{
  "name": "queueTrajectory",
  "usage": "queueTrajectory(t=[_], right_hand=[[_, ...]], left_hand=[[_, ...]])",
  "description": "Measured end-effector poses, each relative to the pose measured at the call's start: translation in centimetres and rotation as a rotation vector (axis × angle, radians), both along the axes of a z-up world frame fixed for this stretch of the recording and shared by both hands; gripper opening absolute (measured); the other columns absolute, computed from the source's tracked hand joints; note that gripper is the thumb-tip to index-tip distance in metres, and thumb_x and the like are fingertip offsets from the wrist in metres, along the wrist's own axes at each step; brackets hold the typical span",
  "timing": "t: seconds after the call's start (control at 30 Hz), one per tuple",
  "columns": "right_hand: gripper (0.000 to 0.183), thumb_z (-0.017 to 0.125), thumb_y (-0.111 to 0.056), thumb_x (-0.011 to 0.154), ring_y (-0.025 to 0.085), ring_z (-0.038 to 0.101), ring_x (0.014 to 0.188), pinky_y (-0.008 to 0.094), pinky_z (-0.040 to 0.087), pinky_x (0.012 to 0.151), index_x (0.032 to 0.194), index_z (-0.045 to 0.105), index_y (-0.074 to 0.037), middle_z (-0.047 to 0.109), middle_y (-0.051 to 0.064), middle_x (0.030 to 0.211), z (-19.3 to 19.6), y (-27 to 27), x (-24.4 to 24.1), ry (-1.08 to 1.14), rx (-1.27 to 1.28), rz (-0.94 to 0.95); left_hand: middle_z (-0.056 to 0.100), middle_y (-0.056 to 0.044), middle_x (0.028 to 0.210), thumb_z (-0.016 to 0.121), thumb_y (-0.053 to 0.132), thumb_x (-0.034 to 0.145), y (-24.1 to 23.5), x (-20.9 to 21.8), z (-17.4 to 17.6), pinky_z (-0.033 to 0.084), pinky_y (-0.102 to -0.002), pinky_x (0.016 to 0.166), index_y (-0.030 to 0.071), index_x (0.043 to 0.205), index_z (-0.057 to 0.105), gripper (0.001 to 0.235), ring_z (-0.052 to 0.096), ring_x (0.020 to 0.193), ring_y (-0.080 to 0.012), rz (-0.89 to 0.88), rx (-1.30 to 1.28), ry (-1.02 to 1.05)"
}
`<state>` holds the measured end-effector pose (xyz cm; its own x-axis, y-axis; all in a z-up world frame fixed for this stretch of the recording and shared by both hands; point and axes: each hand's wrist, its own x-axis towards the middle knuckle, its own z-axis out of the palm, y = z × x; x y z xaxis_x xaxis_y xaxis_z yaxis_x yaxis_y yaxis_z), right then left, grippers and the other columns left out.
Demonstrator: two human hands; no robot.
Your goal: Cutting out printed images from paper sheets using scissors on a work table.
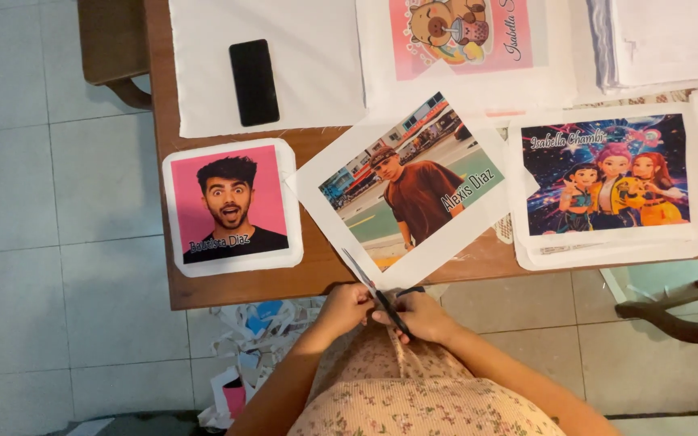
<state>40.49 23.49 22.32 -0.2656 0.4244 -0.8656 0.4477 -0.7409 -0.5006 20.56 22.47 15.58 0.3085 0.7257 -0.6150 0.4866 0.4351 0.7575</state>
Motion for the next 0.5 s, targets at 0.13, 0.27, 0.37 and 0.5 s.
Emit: queueTrajectory(t=[0.13, 0.27, 0.37, 0.5], right_hand=[[0.042, 0.092, -0.04, 0.072, 0.018, 0.07, 0.048, 0.024, 0.058, 0.056, 0.082, 0.073, -0.004, 0.066, 0.012, 0.057, 3.5, 2.2, -1.0, 0.031, 0.006, -0.018], [0.044, 0.091, -0.044, 0.073, 0.017, 0.069, 0.048, 0.024, 0.058, 0.055, 0.085, 0.073, -0.005, 0.067, 0.011, 0.059, 2.4, 2.1, -1.1, 0.004, 0.01, 0.008], [0.044, 0.091, -0.044, 0.074, 0.016, 0.069, 0.048, 0.022, 0.057, 0.054, 0.086, 0.073, -0.005, 0.066, 0.01, 0.058, 2.6, 2.3, -1.5, -0.021, -0.012, 0.009], [0.038, 0.089, -0.036, 0.076, 0.018, 0.068, 0.049, 0.024, 0.058, 0.055, 0.09, 0.073, -0.004, 0.066, 0.012, 0.06, 3.0, 2.3, -1.7, 0.013, -0.032, -0.028]], left_hand=[[0.069, -0.006, 0.055, 0.074, 0.014, 0.085, 0.2, 0.1, 1.2, 0.055, -0.031, 0.067, 0.004, 0.076, 0.07, 0.013, 0.073, 0.058, -0.0234, -0.094, 0.068, 0.053], [0.069, -0.006, 0.055, 0.078, 0.025, 0.082, -0.2, -0.3, -0.3, 0.056, -0.034, 0.071, 0.006, 0.075, 0.068, 0.022, 0.074, 0.067, -0.028, -0.105, 0.097, 0.065], [0.069, -0.006, 0.055, 0.077, 0.027, 0.083, -0.3, -0.2, -0.1, 0.056, -0.036, 0.071, 0.006, 0.074, 0.068, 0.024, 0.074, 0.068, -0.0292, -0.121, 0.112, 0.092], [0.069, -0.006, 0.057, 0.076, 0.031, 0.084, -0.2, 0.1, -0.4, 0.057, -0.038, 0.073, 0.008, 0.074, 0.068, 0.026, 0.074, 0.075, -0.0322, -0.162, 0.159, 0.154]])
